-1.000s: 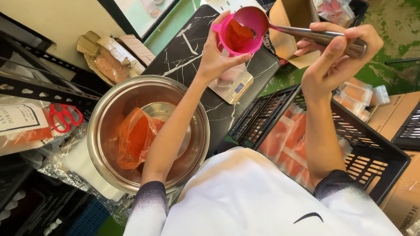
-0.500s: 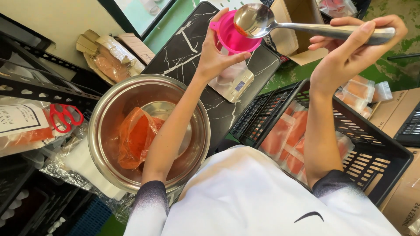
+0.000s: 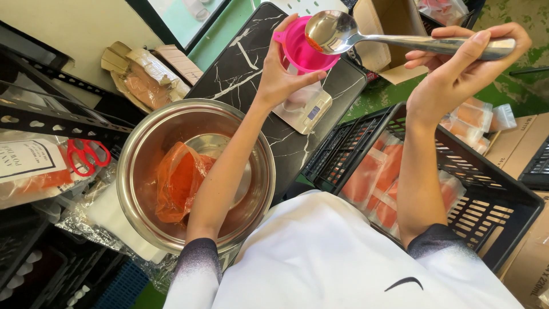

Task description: Scooping red powder from a large bowl into individual plastic bags using a funnel and ladle, then weighing and crating them.

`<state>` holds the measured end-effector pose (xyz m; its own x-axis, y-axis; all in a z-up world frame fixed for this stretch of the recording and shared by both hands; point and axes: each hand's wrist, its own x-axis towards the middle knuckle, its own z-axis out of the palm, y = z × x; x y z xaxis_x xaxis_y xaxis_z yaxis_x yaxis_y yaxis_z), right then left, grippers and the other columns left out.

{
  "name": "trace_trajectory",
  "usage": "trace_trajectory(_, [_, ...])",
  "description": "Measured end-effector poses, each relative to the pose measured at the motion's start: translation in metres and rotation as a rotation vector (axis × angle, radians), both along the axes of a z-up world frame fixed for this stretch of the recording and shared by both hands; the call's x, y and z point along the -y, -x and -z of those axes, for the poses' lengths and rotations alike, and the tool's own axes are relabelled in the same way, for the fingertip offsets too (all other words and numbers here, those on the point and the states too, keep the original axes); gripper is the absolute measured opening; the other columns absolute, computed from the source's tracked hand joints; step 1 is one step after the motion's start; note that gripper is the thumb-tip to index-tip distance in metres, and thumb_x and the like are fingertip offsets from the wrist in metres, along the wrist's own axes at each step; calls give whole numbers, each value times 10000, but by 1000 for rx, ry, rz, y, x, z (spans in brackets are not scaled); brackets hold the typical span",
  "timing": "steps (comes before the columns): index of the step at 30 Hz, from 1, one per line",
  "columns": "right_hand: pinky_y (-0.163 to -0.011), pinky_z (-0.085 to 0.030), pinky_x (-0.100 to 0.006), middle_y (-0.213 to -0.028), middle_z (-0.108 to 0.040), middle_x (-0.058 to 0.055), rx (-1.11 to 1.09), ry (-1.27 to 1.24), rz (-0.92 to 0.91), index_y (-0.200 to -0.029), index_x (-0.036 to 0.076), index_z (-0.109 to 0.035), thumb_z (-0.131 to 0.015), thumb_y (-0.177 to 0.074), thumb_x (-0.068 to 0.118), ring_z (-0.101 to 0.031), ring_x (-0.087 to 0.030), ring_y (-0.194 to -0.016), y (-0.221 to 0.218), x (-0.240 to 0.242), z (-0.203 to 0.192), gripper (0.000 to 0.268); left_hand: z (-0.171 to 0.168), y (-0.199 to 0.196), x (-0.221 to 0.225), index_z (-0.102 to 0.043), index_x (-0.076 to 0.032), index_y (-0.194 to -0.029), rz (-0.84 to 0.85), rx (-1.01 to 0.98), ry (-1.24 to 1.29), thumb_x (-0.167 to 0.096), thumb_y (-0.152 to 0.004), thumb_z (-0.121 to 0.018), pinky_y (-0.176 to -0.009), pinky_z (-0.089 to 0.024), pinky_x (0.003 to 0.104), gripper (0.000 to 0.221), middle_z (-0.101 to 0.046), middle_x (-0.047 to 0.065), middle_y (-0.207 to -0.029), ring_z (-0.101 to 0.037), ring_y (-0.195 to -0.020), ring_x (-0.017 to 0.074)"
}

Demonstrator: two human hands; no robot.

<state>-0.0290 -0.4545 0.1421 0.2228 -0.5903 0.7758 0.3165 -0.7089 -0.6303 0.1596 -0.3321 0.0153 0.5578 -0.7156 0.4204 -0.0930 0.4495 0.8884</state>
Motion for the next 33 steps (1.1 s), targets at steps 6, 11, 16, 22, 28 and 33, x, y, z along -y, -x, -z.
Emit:
trace_trajectory(6, [-499, -517, -363, -890, -618, -324, 7, 12, -7, -1106, 98, -314, -373, -1172, 290, -583, -365, -494, 0, 1, 0, 211, -2, 1, -1, -319, -172, -1562, -4, 3, -9, -209, -780, -1017, -1192, -540, 334, 1049, -506, 108, -1512, -560, -1387, 224])
trace_trajectory(11, [-504, -526, -367, -890, -621, -321, 9, 3, -2, -1109, 101, -318, -373, -1171, 286, -582, -362, -498, 1, 1, 0, 203, -3, 1, -1, -316, -176, -1565, -1, 4, -9, -203, -783, -1016, -1185, -547, 334, 1049, -505, 100, -1515, -561, -1384, 220])
trace_trajectory(16, [-500, -520, -360, -894, -631, -321, 7, -11, 7, -1108, 95, -323, -374, -1168, 292, -578, -357, -492, 2, 0, -2, 213, -1, -1, 0, -309, -184, -1564, -10, 42, -11, -226, -786, -1017, -1203, -540, 347, 1053, -510, 108, -1515, -569, -1387, 232])
trace_trajectory(22, [-502, -527, -371, -889, -626, -318, 16, 6, 8, -1108, 94, -323, -372, -1169, 284, -577, -366, -488, 1, -1, -3, 206, -2, 0, -1, -308, -185, -1568, -3, 26, -8, -232, -787, -1014, -1212, -530, 358, 1054, -508, 107, -1514, -564, -1388, 233])
trace_trajectory(28, [-504, -531, -371, -901, -614, -328, 41, -34, -4, -1112, 112, -313, -383, -1163, 301, -577, -367, -503, -2, -11, -8, 207, -1, 0, 0, -313, -174, -1566, -5, 29, -14, -210, -774, -1020, -1220, -525, 344, 1063, -492, 115, -1535, -546, -1417, 239])
trace_trajectory(33, [-523, -562, -407, -914, -593, -336, 48, 46, -19, -1139, 113, -302, -354, -1177, 264, -556, -382, -499, -4, -17, -10, 164, 1, 0, 1, -309, -152, -1571, 0, 12, 0, -193, -764, -1029, -1239, -505, 348, 1082, -476, 127, -1547, -534, -1433, 246])
